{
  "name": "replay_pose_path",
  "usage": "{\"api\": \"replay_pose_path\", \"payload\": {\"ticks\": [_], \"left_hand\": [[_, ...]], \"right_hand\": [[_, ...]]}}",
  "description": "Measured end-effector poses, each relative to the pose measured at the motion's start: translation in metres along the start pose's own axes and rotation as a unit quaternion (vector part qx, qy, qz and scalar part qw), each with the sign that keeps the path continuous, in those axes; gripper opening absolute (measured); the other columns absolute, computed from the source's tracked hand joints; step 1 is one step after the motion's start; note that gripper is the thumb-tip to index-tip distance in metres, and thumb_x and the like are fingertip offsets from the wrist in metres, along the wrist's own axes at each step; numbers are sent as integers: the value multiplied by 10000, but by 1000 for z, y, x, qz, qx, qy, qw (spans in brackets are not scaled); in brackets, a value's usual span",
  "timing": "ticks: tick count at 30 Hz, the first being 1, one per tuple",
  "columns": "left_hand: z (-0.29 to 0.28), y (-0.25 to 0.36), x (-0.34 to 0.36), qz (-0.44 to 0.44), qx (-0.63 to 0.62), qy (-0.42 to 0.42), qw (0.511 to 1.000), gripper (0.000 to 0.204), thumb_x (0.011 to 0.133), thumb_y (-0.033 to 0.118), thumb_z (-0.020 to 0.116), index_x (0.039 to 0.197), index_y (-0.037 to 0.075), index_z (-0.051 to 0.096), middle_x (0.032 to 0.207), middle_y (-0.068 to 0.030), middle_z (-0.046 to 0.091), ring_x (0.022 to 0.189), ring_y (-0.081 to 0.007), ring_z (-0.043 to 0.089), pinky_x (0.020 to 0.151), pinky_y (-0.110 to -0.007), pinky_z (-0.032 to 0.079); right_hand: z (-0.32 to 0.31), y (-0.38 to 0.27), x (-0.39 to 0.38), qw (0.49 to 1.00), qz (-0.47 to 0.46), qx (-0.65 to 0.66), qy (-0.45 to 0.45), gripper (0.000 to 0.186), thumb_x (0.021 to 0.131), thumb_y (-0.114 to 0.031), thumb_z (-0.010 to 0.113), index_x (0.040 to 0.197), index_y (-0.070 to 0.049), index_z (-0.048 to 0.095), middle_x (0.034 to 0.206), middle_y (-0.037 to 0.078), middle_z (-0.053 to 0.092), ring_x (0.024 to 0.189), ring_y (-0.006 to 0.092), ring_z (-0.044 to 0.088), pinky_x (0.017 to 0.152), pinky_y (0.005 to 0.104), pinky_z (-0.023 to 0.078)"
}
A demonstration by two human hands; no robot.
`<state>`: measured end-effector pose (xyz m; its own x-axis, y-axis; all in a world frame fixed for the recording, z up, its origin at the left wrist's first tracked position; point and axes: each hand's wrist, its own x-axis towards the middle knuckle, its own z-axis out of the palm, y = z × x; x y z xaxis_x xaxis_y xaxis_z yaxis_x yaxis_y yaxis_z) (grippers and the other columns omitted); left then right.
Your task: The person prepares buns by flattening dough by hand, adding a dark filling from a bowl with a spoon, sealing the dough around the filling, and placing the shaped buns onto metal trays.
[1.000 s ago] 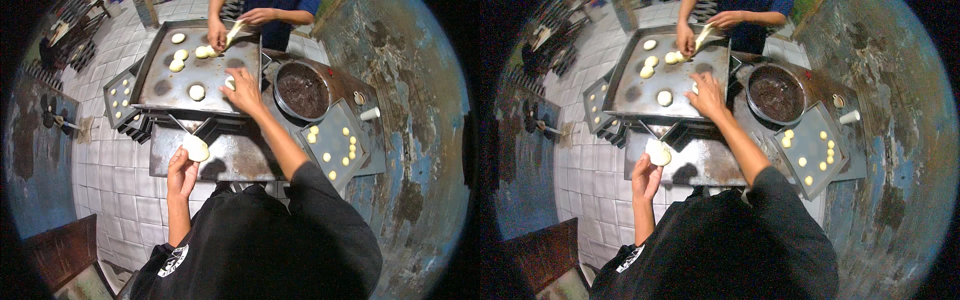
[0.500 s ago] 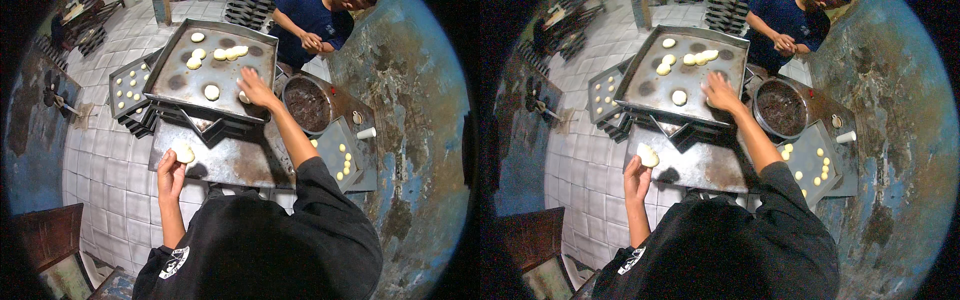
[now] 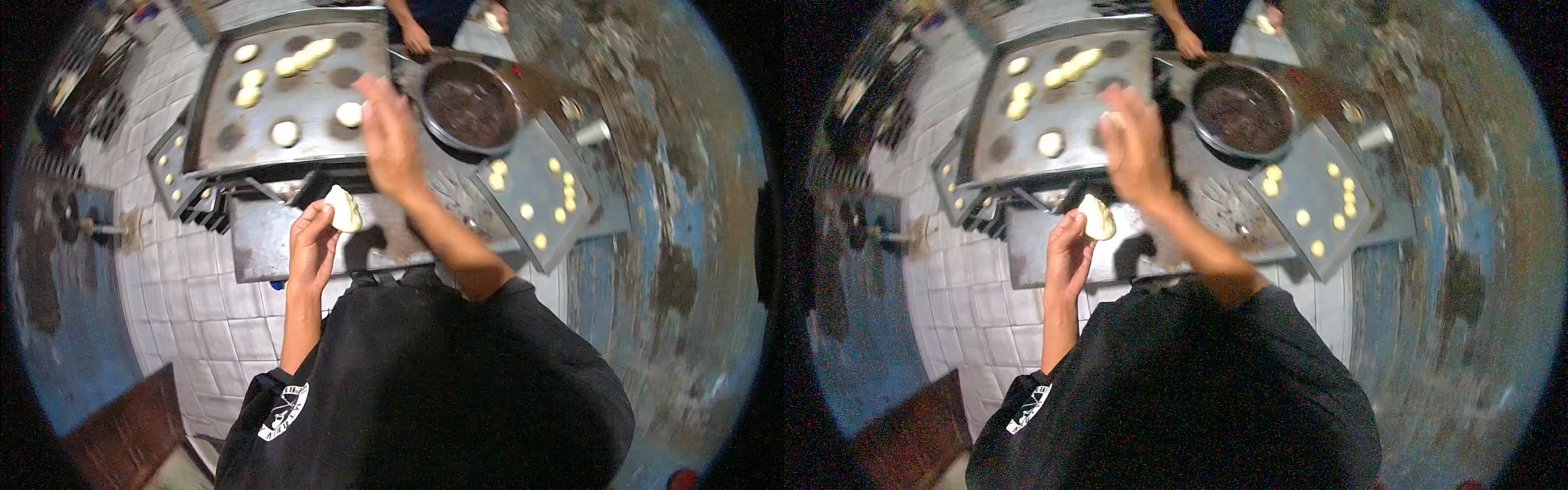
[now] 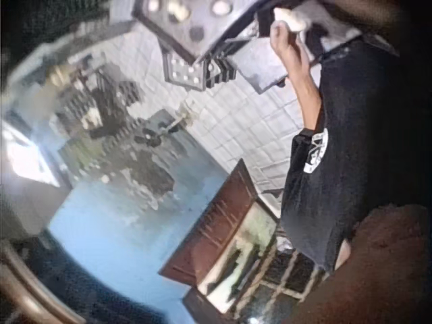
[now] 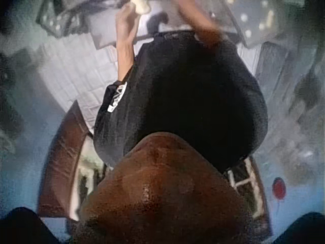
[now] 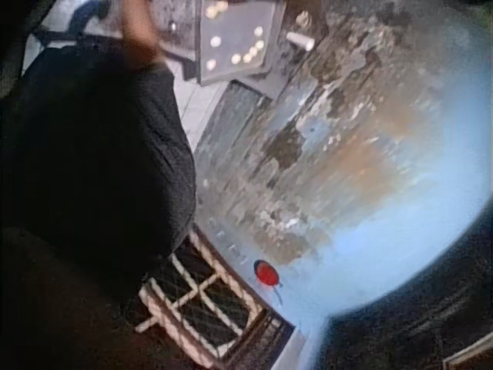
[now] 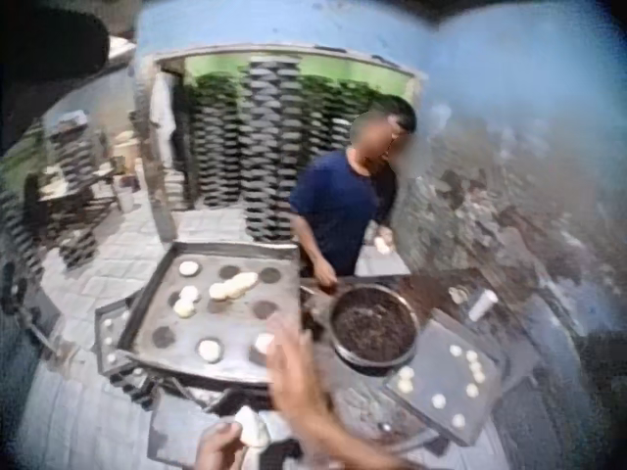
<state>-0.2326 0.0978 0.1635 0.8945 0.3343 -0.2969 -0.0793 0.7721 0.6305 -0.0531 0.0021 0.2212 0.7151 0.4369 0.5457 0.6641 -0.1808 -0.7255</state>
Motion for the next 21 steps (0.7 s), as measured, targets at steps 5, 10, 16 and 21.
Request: {"api": "replay_pose_path", "payload": {"ticks": [5, 10, 16, 21], "left_hand": [[27, -74, 29, -139, 39, -134, 980, 306, 1000, 159, 639, 1248, -13, 587, 1222, -94, 671, 1105, -182, 659, 985, -342, 518], [50, -144, 43, -276, -72, -134, 949, 470, 1016, 295, 610, 1350, -31, 556, 1319, -165, 644, 1205, -307, 636, 1075, -472, 487], [73, -185, 85, -270, -93, 9, 958, 437, 1026, 310, 598, 1302, -28, 582, 1277, -157, 665, 1182, -305, 645, 1064, -452, 495], [73, -195, 97, -188, -39, 146, 970, 344, 1021, 305, 618, 1208, 16, 631, 1176, -109, 702, 1106, -254, 675, 1009, -408, 536]], "right_hand": [[-5, 49, -103, 783, 332, 526, -17, 753, 1053, -635, 325, 1509, -44, 429, 1455, 205, 546, 1348, 265, 515, 1118, 384, 403], [-97, 125, -184, 643, 453, 617, 5, 594, 1074, -508, 413, 1257, 21, 612, 1107, 155, 703, 1054, 250, 662, 989, 382, 501], [-180, 285, -297, 864, 308, -354, -186, 251, 939, -182, 653, 1149, -68, 577, 1210, 156, 550, 1127, 341, 506, 927, 494, 423], [-216, 300, -267, 904, 193, -302, -236, 188, 962, -182, 622, 1103, -76, 558, 1050, 147, 606, 985, 320, 585, 811, 481, 468]]}}
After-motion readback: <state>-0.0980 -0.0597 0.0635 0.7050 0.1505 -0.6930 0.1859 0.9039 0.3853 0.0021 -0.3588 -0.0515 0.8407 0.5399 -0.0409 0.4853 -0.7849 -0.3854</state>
